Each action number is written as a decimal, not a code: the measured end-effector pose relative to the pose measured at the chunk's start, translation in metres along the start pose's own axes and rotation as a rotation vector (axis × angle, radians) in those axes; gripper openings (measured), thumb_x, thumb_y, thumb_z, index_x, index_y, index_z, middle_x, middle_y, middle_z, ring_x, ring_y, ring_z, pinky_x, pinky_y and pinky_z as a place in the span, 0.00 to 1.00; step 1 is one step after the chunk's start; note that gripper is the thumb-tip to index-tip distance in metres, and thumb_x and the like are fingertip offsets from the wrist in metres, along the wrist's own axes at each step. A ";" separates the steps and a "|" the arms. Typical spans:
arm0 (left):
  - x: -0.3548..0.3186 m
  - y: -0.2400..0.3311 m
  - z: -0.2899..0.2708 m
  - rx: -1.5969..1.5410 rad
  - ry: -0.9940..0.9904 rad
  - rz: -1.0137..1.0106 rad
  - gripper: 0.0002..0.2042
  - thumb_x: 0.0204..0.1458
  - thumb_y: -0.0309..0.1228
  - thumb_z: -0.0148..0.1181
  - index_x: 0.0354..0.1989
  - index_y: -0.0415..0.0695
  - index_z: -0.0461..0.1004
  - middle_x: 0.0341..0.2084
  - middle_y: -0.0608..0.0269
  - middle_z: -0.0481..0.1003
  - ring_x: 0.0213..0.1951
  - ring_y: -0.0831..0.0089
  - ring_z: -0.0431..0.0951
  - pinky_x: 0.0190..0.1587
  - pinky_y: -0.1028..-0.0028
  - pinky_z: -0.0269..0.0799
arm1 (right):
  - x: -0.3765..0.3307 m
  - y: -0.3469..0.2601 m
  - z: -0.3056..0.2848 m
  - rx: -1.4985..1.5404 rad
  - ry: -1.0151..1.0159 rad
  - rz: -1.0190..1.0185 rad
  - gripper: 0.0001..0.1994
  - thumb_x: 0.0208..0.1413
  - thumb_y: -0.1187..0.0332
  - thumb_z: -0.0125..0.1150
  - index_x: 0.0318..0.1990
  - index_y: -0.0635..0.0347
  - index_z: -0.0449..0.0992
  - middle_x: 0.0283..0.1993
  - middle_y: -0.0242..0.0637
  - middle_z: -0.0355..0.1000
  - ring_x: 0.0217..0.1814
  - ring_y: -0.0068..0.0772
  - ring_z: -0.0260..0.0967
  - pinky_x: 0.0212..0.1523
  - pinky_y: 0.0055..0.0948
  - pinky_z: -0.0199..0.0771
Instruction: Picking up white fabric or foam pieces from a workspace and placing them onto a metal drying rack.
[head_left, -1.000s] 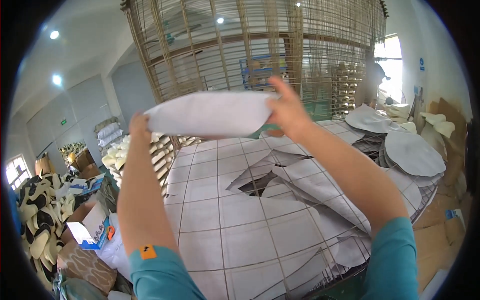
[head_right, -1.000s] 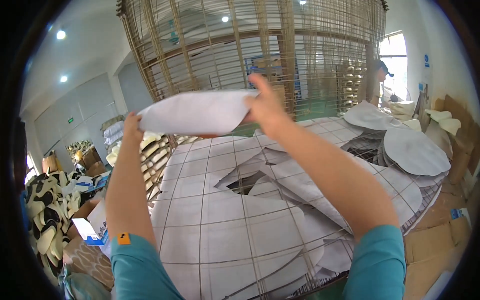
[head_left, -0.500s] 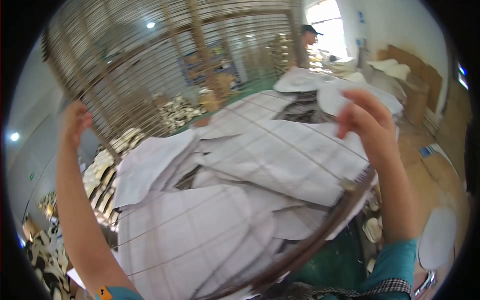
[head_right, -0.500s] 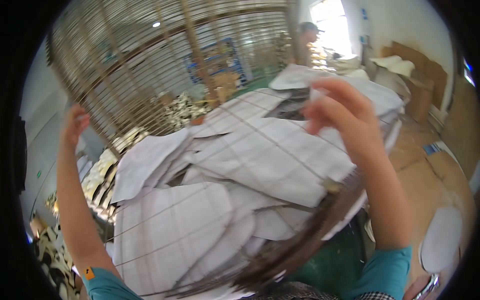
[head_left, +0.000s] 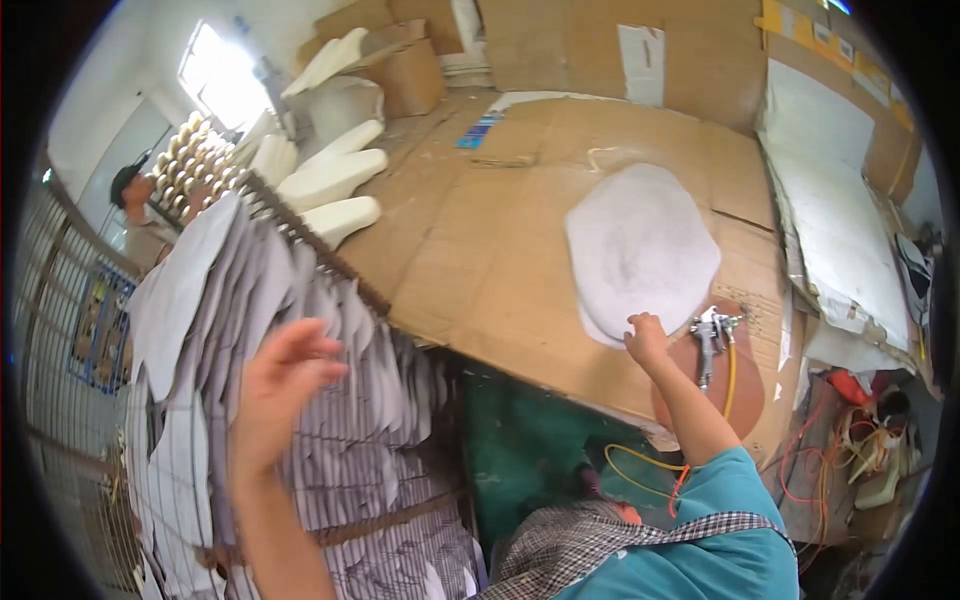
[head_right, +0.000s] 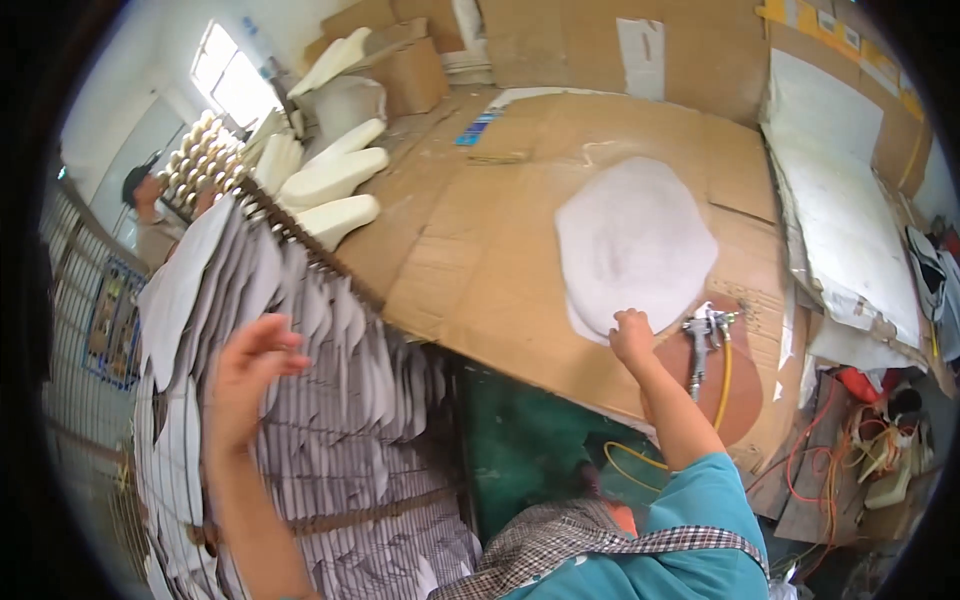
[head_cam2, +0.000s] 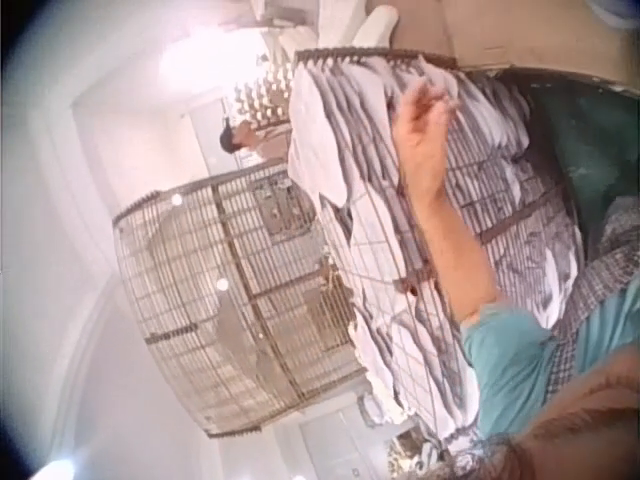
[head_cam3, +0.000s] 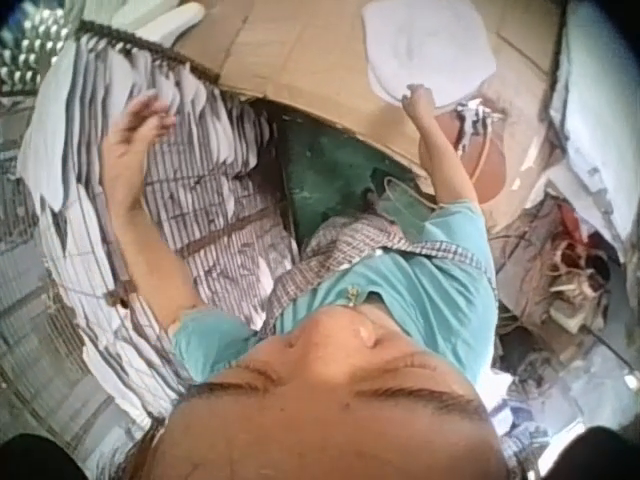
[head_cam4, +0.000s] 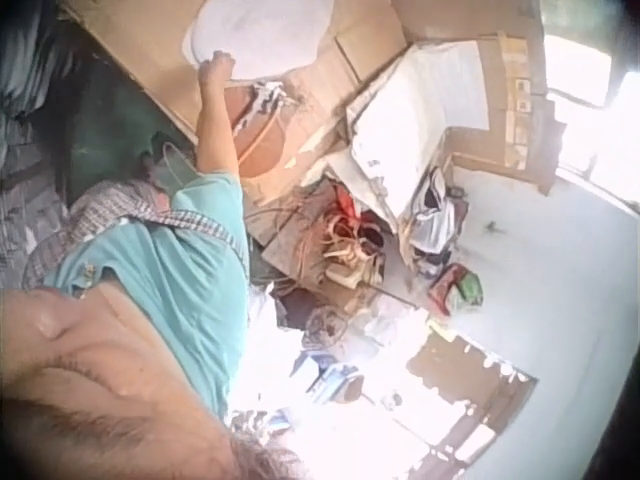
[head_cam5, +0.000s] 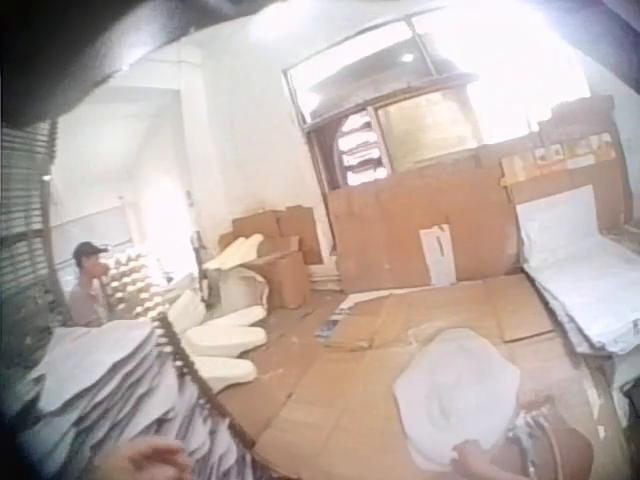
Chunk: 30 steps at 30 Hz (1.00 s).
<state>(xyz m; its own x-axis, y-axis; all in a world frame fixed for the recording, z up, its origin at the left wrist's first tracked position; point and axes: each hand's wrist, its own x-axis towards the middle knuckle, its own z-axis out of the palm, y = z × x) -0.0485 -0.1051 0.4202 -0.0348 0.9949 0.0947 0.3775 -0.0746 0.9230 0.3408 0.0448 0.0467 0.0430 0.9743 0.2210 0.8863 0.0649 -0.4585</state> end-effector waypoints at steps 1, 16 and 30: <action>0.027 -0.038 0.034 -0.075 -0.052 -0.080 0.16 0.50 0.22 0.51 0.49 0.39 0.66 0.37 0.61 0.72 0.35 0.73 0.74 0.38 0.76 0.70 | 0.002 0.020 0.000 -0.014 0.000 0.024 0.09 0.39 0.71 0.57 0.31 0.61 0.75 0.37 0.43 0.69 0.44 0.45 0.64 0.41 0.37 0.69; 0.037 -0.251 0.328 -0.986 -0.051 -0.877 0.16 0.50 0.35 0.57 0.45 0.42 0.66 0.34 0.61 0.72 0.34 0.71 0.74 0.36 0.71 0.71 | -0.020 -0.023 0.001 0.364 -0.312 -0.470 0.04 0.39 0.70 0.58 0.21 0.61 0.72 0.25 0.39 0.67 0.32 0.42 0.67 0.32 0.36 0.69; 0.008 -0.290 0.289 -0.869 0.288 -0.709 0.19 0.40 0.16 0.49 0.46 0.34 0.66 0.38 0.55 0.73 0.39 0.64 0.74 0.44 0.66 0.70 | 0.106 0.128 0.023 -0.234 -0.136 0.217 0.09 0.47 0.68 0.48 0.35 0.61 0.69 0.39 0.48 0.70 0.43 0.50 0.68 0.43 0.43 0.67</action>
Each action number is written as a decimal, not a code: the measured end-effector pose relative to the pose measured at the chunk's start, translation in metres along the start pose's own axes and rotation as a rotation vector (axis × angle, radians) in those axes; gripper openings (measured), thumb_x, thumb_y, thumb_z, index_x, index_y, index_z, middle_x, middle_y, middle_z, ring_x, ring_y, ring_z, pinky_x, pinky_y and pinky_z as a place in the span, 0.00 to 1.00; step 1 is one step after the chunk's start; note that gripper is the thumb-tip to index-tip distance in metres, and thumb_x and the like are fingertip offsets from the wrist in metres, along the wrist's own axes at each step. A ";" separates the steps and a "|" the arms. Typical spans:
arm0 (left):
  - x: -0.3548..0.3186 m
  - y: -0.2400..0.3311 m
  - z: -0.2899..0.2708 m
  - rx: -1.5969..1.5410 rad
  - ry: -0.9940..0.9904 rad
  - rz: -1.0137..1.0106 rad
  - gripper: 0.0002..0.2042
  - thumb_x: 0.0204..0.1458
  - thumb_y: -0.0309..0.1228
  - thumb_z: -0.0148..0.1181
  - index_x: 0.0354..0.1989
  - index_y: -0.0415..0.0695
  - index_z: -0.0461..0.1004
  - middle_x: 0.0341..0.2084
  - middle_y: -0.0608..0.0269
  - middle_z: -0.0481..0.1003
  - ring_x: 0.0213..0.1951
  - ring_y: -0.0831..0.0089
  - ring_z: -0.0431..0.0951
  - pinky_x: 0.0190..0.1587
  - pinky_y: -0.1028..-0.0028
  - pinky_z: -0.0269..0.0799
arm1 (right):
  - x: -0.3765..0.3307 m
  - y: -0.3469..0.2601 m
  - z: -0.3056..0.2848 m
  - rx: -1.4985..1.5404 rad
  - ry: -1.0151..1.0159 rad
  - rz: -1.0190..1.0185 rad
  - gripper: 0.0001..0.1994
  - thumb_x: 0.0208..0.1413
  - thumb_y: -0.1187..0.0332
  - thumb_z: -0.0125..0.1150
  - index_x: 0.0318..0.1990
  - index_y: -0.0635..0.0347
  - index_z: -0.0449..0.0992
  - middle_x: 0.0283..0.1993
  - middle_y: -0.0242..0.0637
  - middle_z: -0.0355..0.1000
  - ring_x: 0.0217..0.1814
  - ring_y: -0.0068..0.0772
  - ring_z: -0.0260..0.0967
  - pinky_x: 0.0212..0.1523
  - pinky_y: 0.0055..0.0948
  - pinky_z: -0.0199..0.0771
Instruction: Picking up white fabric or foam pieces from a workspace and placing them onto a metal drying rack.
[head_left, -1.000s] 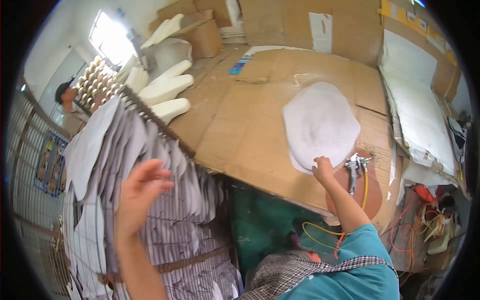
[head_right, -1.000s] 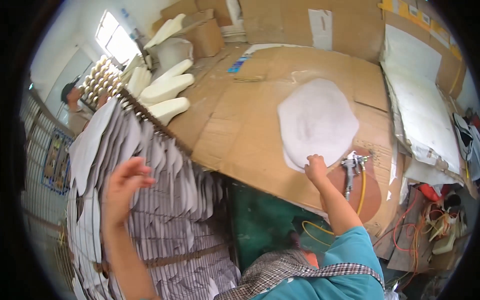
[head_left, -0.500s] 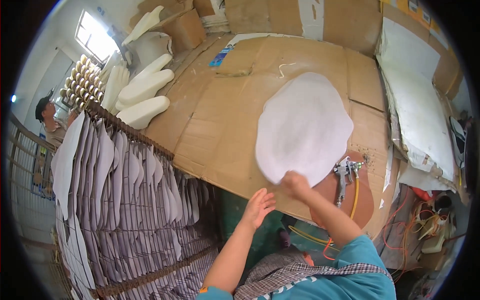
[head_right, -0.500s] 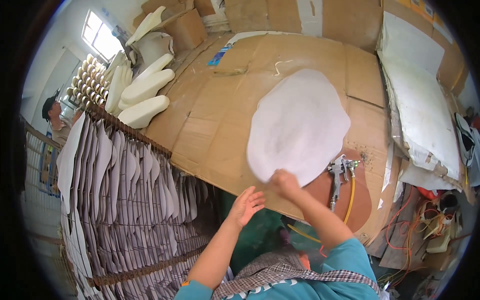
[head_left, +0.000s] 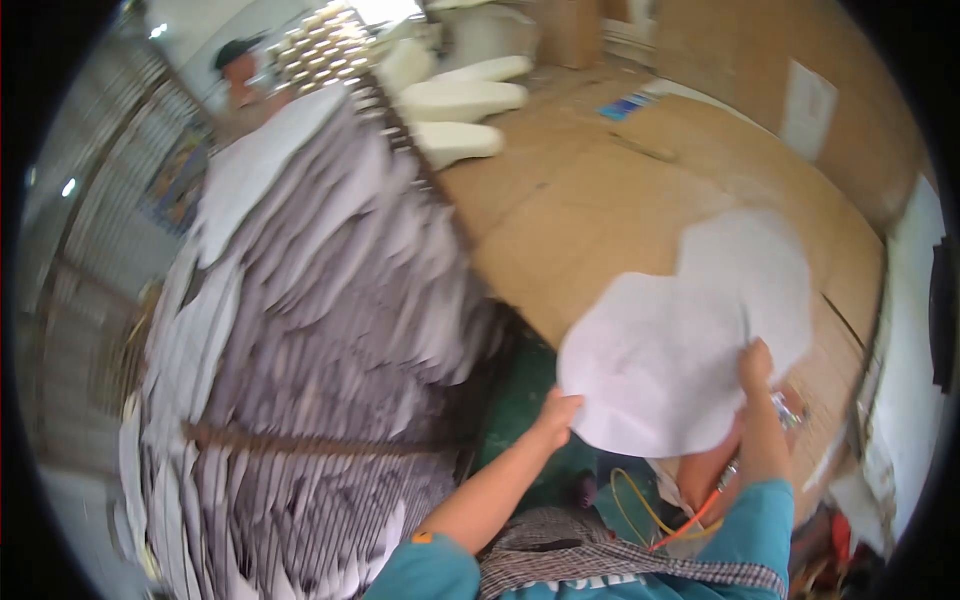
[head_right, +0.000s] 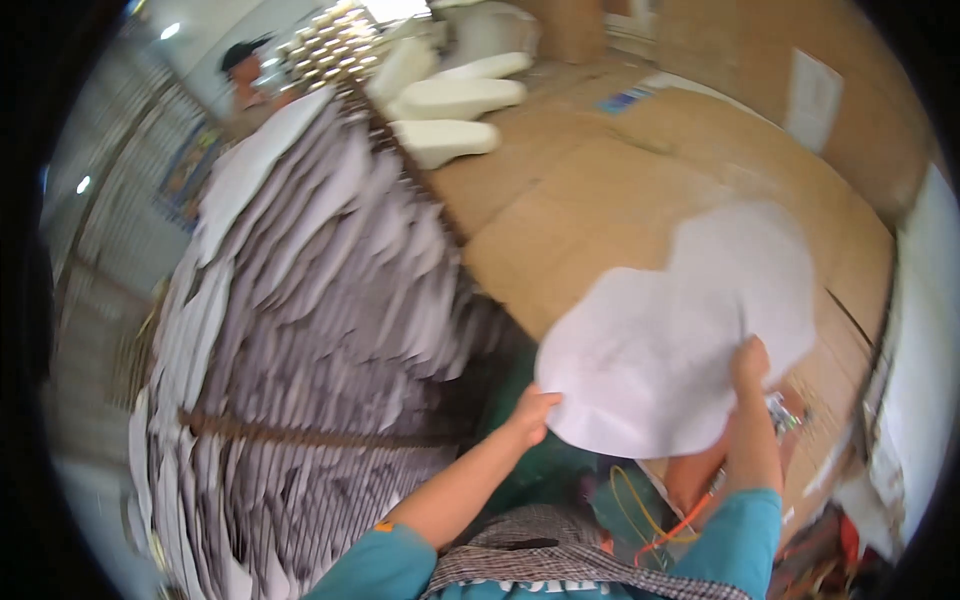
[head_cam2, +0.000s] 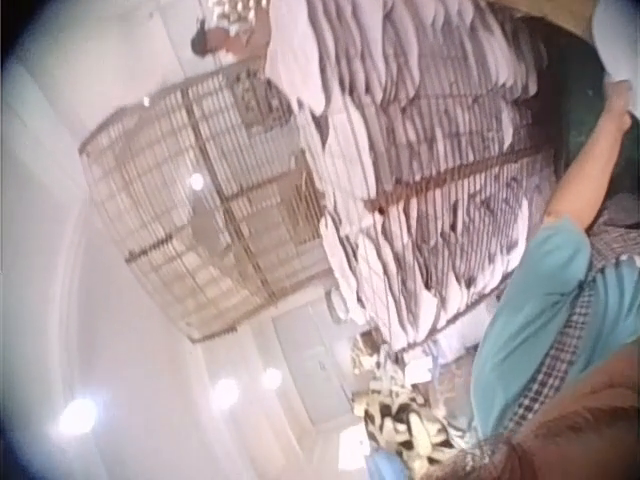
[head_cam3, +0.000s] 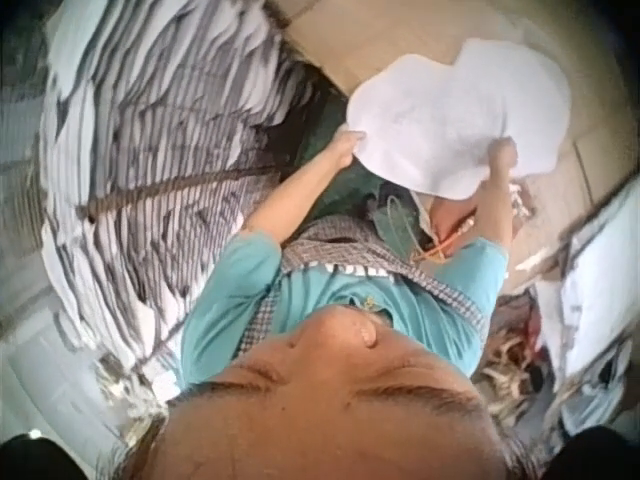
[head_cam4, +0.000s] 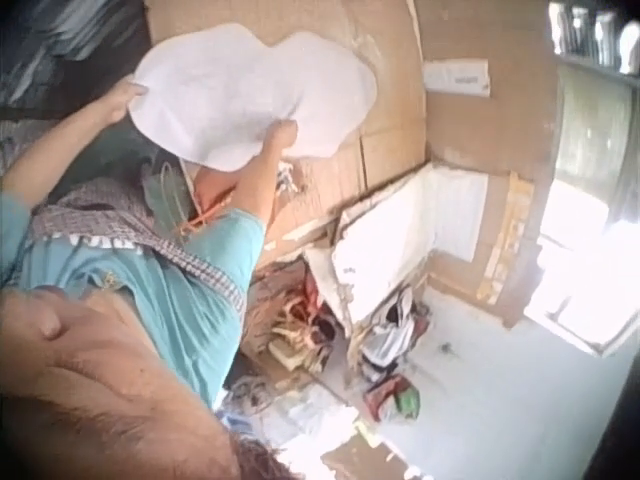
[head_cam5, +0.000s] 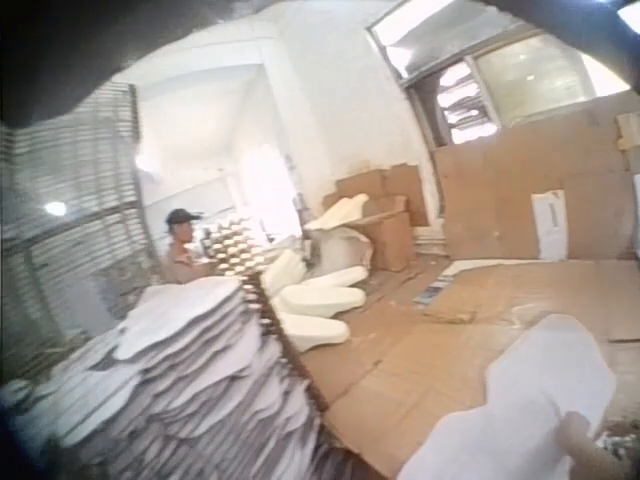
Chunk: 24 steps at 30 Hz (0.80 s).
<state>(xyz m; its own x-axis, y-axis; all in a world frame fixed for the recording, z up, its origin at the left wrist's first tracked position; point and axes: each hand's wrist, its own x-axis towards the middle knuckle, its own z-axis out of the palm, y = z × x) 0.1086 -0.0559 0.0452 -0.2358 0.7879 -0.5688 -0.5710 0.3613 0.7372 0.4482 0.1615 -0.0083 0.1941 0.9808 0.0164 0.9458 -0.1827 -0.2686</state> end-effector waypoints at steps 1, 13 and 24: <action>-0.001 0.005 -0.002 -0.053 -0.028 0.017 0.20 0.39 0.17 0.49 0.46 0.34 0.67 0.38 0.56 0.73 0.39 0.64 0.75 0.43 0.66 0.70 | -0.003 -0.006 0.005 0.005 -0.027 0.000 0.10 0.46 0.67 0.48 0.34 0.62 0.70 0.38 0.50 0.70 0.43 0.49 0.68 0.43 0.43 0.67; -0.187 0.312 -0.068 -0.087 -0.201 0.412 0.10 0.38 0.21 0.50 0.31 0.37 0.72 0.27 0.56 0.73 0.29 0.64 0.75 0.34 0.64 0.73 | -0.084 -0.228 -0.240 1.848 -0.554 -0.345 0.14 0.52 0.65 0.56 0.45 0.59 0.69 0.42 0.31 0.69 0.45 0.23 0.65 0.48 0.23 0.64; -0.645 0.444 -0.320 0.122 0.480 0.970 0.09 0.40 0.25 0.54 0.31 0.35 0.73 0.25 0.55 0.75 0.27 0.67 0.77 0.32 0.69 0.76 | -0.399 -0.528 -0.384 2.066 -0.926 -0.991 0.13 0.52 0.68 0.55 0.45 0.59 0.69 0.38 0.29 0.70 0.39 0.21 0.67 0.40 0.20 0.67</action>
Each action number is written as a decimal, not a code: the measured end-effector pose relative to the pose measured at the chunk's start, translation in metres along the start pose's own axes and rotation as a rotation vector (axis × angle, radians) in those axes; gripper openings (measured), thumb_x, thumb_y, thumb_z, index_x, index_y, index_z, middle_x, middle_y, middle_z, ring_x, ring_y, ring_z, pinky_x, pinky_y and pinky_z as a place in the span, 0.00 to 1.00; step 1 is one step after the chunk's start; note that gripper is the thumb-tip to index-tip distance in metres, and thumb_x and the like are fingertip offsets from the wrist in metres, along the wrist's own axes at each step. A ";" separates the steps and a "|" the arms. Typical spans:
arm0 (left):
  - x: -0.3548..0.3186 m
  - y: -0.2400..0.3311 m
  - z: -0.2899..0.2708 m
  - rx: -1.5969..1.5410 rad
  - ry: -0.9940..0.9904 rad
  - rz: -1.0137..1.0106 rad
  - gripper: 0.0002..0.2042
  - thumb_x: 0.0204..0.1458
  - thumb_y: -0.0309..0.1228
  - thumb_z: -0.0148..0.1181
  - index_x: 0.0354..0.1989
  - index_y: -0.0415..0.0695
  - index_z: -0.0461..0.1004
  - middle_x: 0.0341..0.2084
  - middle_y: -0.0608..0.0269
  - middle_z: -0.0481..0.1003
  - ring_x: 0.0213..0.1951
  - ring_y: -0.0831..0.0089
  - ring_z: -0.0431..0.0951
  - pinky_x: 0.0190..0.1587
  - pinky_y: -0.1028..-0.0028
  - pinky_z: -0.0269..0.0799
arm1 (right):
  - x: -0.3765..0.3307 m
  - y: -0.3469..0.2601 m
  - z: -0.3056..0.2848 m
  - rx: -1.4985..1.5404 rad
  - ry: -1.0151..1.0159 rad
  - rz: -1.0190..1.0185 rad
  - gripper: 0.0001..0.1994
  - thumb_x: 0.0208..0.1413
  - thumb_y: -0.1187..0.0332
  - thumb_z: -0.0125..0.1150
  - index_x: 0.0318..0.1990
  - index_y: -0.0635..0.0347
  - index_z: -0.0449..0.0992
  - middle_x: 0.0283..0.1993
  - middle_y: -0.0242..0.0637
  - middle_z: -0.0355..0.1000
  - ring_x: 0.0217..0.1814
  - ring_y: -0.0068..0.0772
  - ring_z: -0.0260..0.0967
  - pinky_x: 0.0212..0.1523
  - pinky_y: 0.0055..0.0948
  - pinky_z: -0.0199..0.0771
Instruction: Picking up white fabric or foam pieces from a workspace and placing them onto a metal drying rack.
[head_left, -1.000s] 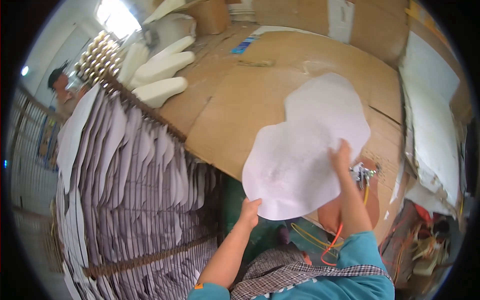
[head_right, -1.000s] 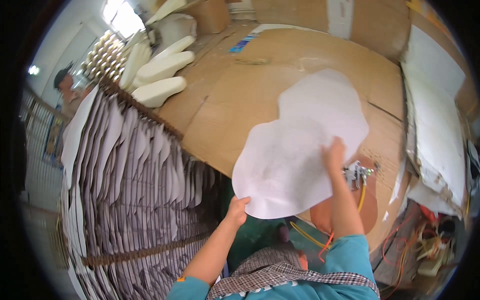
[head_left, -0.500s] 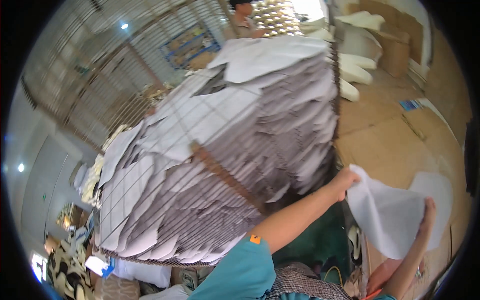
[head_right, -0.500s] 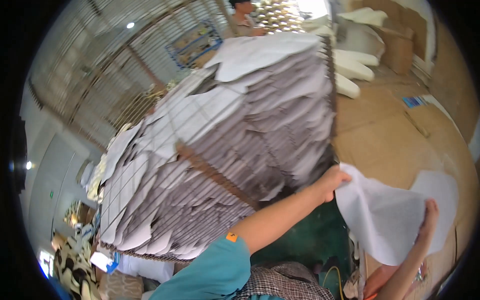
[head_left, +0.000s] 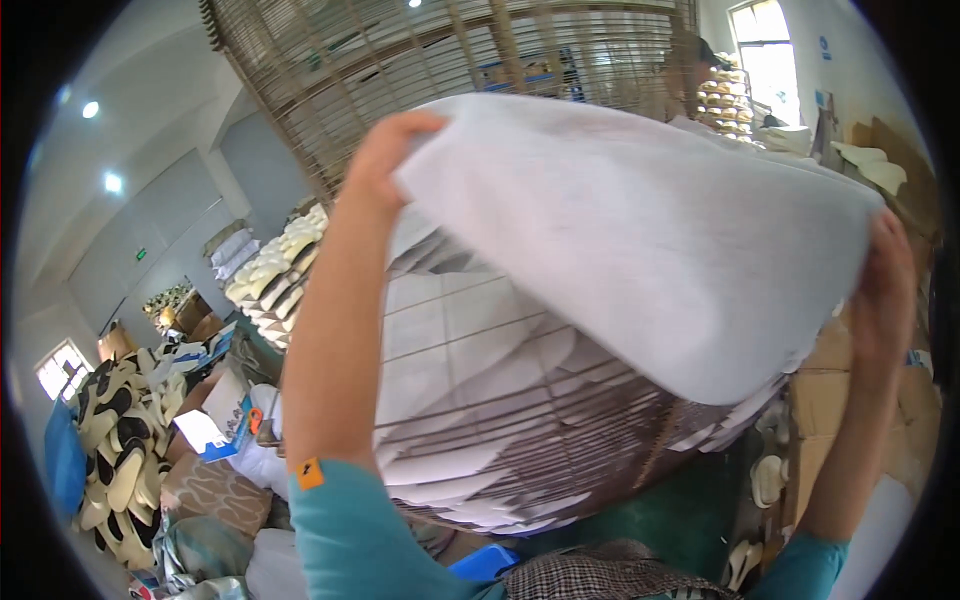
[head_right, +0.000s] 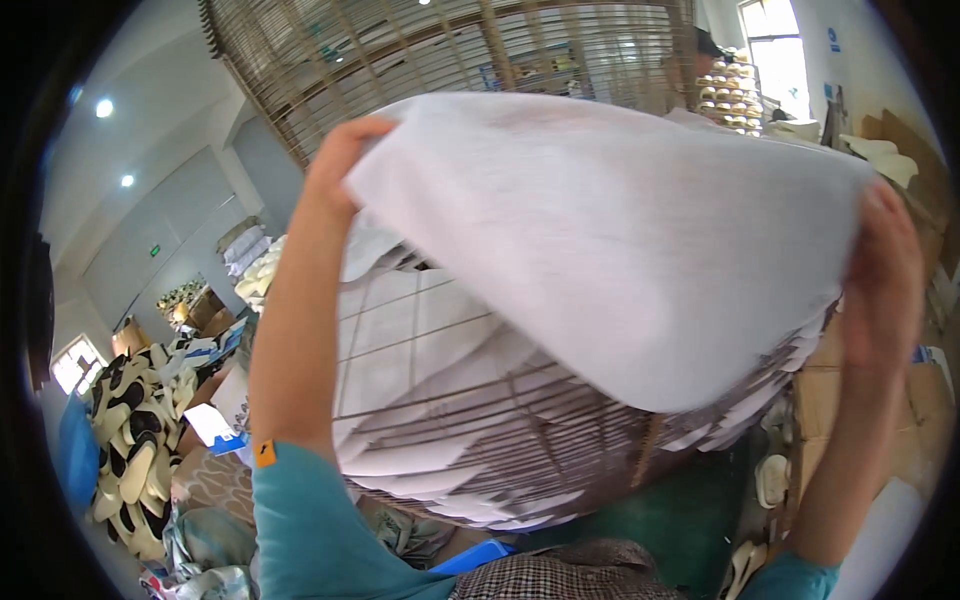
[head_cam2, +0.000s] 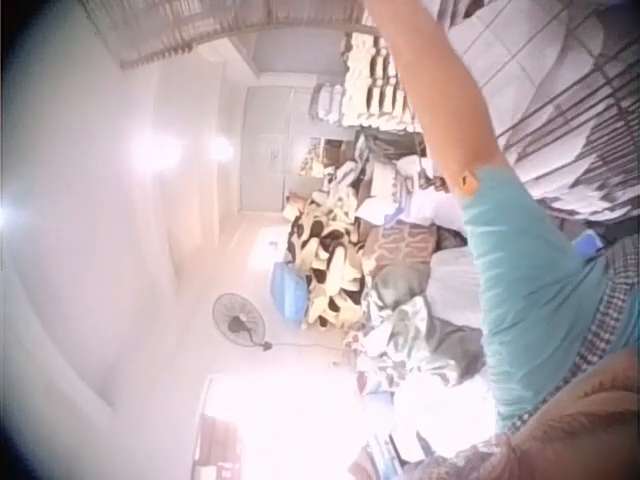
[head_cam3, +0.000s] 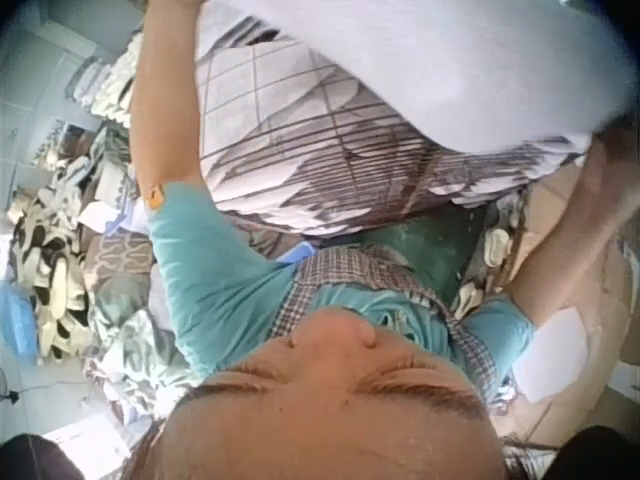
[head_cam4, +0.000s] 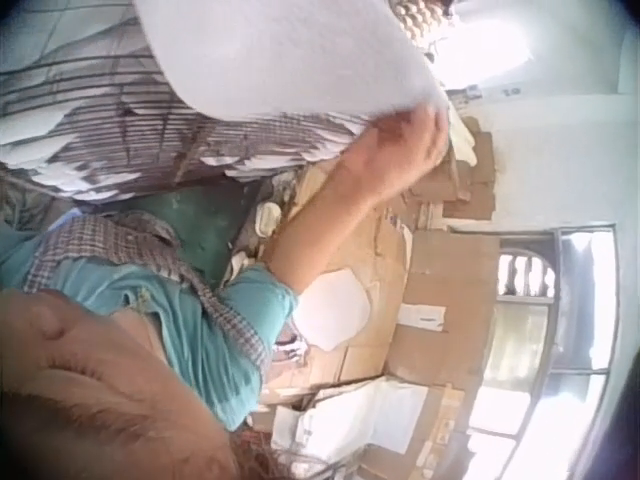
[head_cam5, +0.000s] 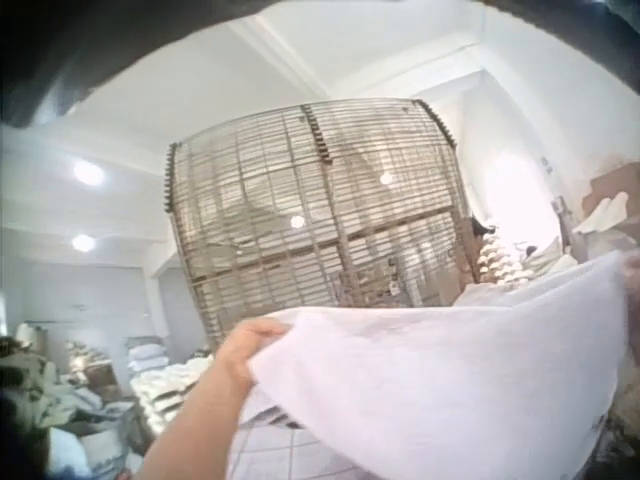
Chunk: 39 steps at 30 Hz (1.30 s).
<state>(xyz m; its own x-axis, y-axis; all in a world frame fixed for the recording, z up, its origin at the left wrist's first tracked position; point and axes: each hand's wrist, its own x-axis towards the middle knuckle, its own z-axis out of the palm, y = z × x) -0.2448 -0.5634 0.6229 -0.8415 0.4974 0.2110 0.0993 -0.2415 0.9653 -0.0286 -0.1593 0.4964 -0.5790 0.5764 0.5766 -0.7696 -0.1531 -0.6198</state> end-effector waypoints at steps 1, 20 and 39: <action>-0.022 0.012 -0.044 0.134 0.175 0.064 0.09 0.41 0.26 0.54 0.31 0.35 0.73 0.25 0.56 0.75 0.27 0.69 0.77 0.32 0.71 0.75 | -0.006 0.031 0.030 0.005 -0.071 0.013 0.12 0.52 0.69 0.55 0.45 0.60 0.69 0.37 0.29 0.70 0.37 0.21 0.68 0.38 0.19 0.68; -0.242 -0.026 -0.115 0.446 0.937 0.713 0.15 0.50 0.25 0.51 0.48 0.38 0.67 0.38 0.59 0.72 0.39 0.73 0.73 0.40 0.76 0.67 | -0.133 0.088 -0.105 -0.490 0.087 0.226 0.08 0.55 0.70 0.50 0.41 0.62 0.69 0.26 0.28 0.64 0.25 0.18 0.61 0.26 0.17 0.63; -0.093 -0.482 0.424 0.188 -0.692 -0.588 0.12 0.50 0.23 0.51 0.43 0.36 0.68 0.30 0.58 0.74 0.28 0.74 0.75 0.30 0.80 0.70 | -0.498 -0.137 -0.481 -2.088 1.042 0.740 0.36 0.33 0.61 0.67 0.54 0.58 0.60 0.55 0.49 0.56 0.54 0.51 0.54 0.53 0.43 0.58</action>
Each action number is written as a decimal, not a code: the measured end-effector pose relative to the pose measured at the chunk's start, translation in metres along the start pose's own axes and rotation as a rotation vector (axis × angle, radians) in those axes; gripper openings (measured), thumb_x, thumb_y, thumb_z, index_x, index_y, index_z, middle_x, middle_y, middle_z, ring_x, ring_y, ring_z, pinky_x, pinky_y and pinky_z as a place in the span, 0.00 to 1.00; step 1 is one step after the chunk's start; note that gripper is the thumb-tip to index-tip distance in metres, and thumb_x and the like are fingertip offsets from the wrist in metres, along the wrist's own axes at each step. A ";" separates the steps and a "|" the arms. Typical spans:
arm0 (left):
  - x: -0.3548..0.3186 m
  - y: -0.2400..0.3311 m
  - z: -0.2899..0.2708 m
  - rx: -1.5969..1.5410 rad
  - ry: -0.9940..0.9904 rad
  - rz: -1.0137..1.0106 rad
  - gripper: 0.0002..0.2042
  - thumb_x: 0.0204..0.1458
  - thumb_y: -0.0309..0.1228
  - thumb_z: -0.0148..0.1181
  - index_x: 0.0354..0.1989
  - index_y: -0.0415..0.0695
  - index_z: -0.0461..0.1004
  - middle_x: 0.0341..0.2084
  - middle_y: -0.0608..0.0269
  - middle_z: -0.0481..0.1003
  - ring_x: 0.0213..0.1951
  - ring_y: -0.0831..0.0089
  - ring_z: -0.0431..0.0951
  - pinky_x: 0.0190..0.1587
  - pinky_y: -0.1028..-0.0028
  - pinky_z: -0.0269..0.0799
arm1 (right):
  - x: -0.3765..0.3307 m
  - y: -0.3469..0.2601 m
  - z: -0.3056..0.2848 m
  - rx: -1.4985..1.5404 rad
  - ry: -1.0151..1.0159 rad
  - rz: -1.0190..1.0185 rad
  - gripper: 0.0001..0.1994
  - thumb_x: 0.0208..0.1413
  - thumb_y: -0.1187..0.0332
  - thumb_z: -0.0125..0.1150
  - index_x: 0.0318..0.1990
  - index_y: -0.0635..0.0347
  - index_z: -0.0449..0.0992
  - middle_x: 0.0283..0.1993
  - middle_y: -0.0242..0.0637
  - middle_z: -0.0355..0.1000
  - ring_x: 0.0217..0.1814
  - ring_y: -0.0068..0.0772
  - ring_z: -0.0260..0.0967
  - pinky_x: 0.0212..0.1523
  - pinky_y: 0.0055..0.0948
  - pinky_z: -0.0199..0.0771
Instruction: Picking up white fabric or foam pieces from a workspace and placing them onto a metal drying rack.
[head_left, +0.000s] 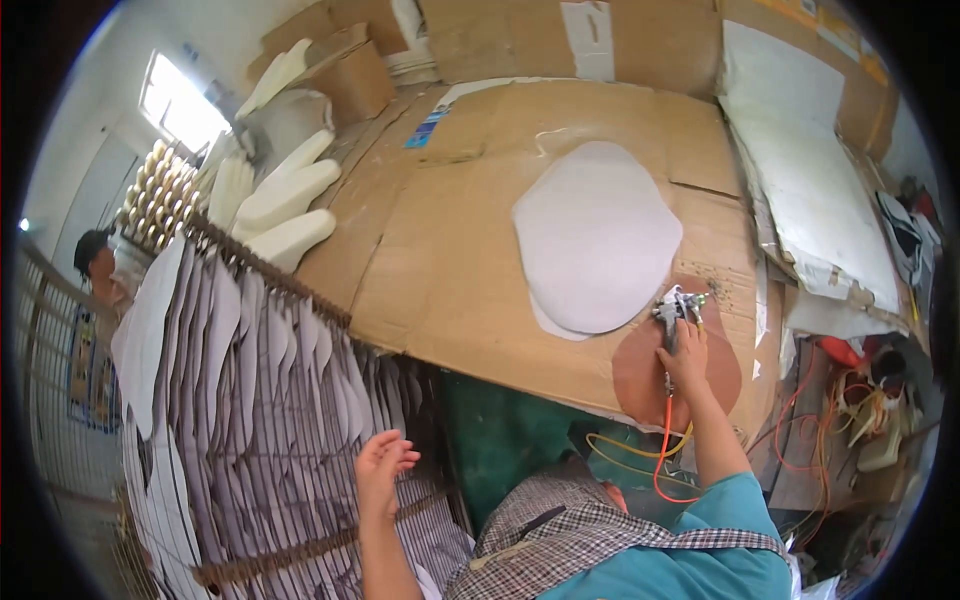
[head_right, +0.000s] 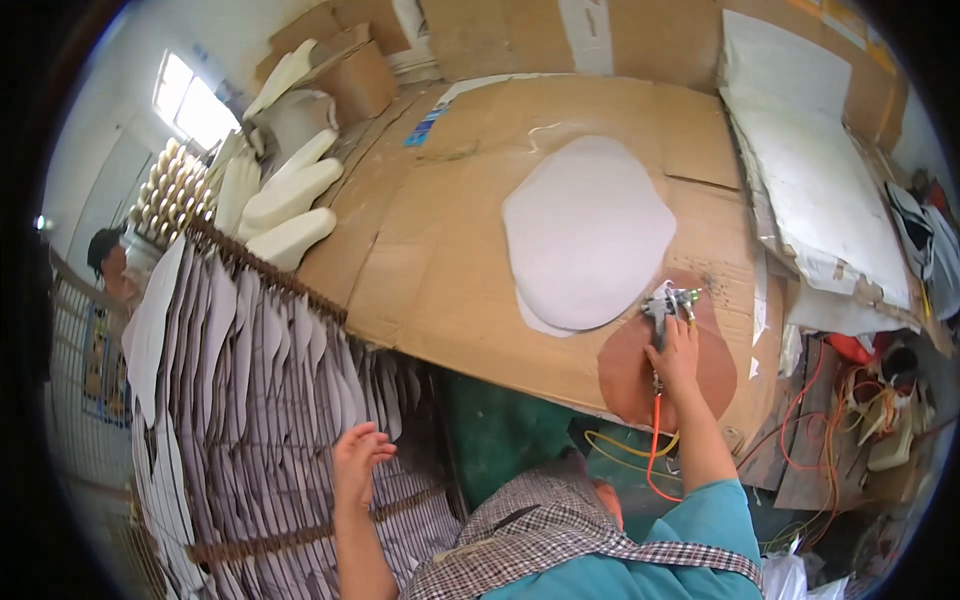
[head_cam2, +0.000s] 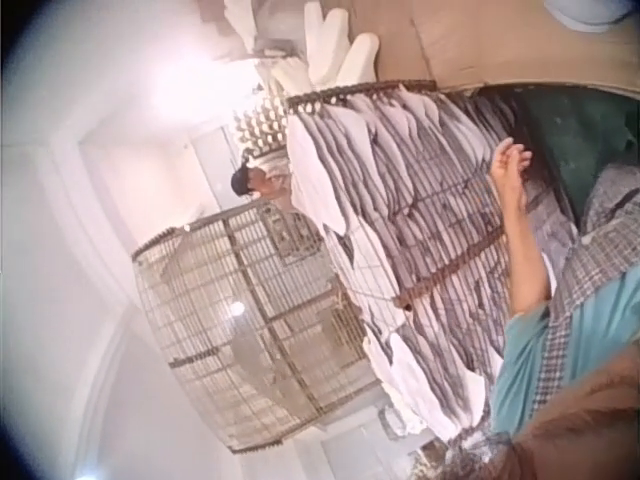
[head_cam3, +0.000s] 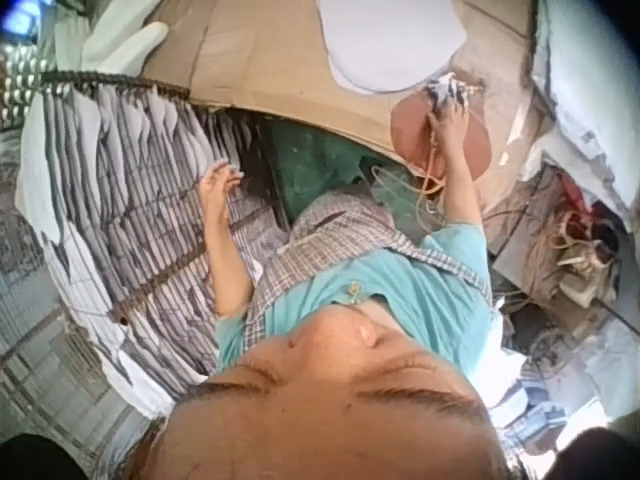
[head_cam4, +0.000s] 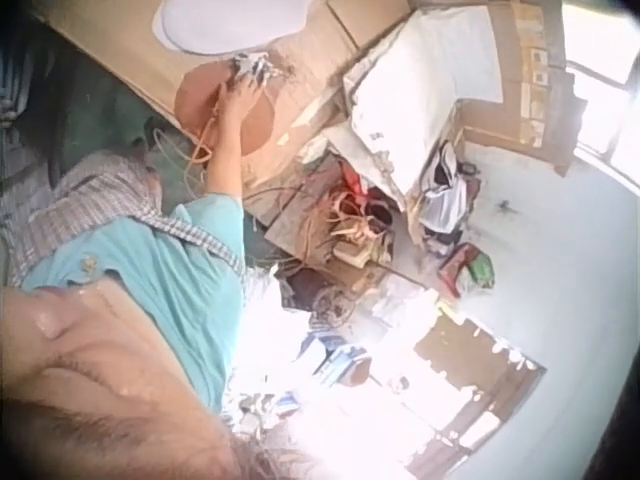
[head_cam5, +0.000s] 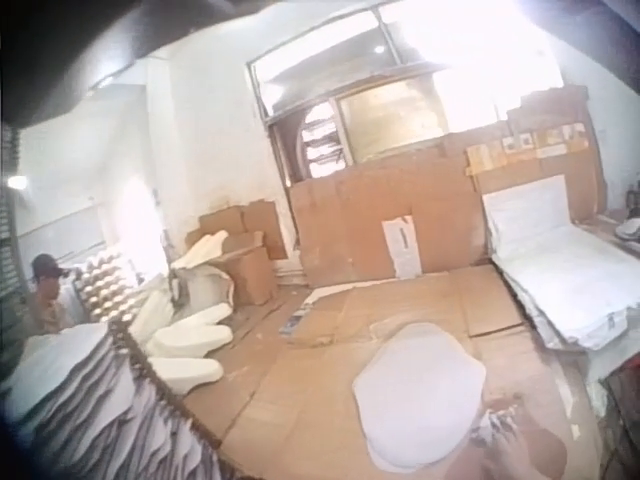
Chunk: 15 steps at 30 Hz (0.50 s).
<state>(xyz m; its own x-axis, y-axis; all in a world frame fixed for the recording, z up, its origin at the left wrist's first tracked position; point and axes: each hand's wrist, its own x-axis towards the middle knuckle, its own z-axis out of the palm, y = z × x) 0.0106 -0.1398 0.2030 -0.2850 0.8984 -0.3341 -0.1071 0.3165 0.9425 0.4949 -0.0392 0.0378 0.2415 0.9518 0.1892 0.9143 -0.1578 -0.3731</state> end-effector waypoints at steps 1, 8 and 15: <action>0.012 -0.011 0.009 0.017 -0.010 0.005 0.12 0.50 0.23 0.51 0.43 0.36 0.68 0.30 0.58 0.74 0.28 0.74 0.75 0.30 0.80 0.70 | 0.005 -0.004 0.000 -0.043 0.034 0.016 0.36 0.31 0.63 0.67 0.54 0.57 0.60 0.55 0.48 0.56 0.53 0.49 0.54 0.50 0.43 0.61; 0.080 -0.139 -0.013 0.799 -0.147 0.143 0.11 0.48 0.26 0.53 0.40 0.37 0.71 0.23 0.61 0.74 0.24 0.76 0.74 0.27 0.78 0.70 | 0.036 -0.024 -0.002 -0.069 -0.086 0.262 0.37 0.31 0.72 0.61 0.56 0.57 0.56 0.52 0.51 0.57 0.54 0.53 0.52 0.51 0.41 0.60; 0.101 -0.236 -0.087 0.441 -0.073 -0.590 0.08 0.46 0.24 0.51 0.35 0.40 0.71 0.21 0.59 0.73 0.20 0.69 0.75 0.18 0.70 0.71 | -0.024 -0.038 -0.076 0.534 0.147 0.210 0.25 0.47 0.76 0.52 0.55 0.58 0.57 0.42 0.40 0.68 0.44 0.34 0.67 0.43 0.29 0.66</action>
<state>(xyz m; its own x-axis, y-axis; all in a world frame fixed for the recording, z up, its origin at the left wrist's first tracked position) -0.0762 -0.1500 -0.0539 -0.2323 0.5545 -0.7991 0.1742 0.8320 0.5267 0.4792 -0.0762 0.1162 0.4771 0.8620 0.1710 0.5607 -0.1487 -0.8146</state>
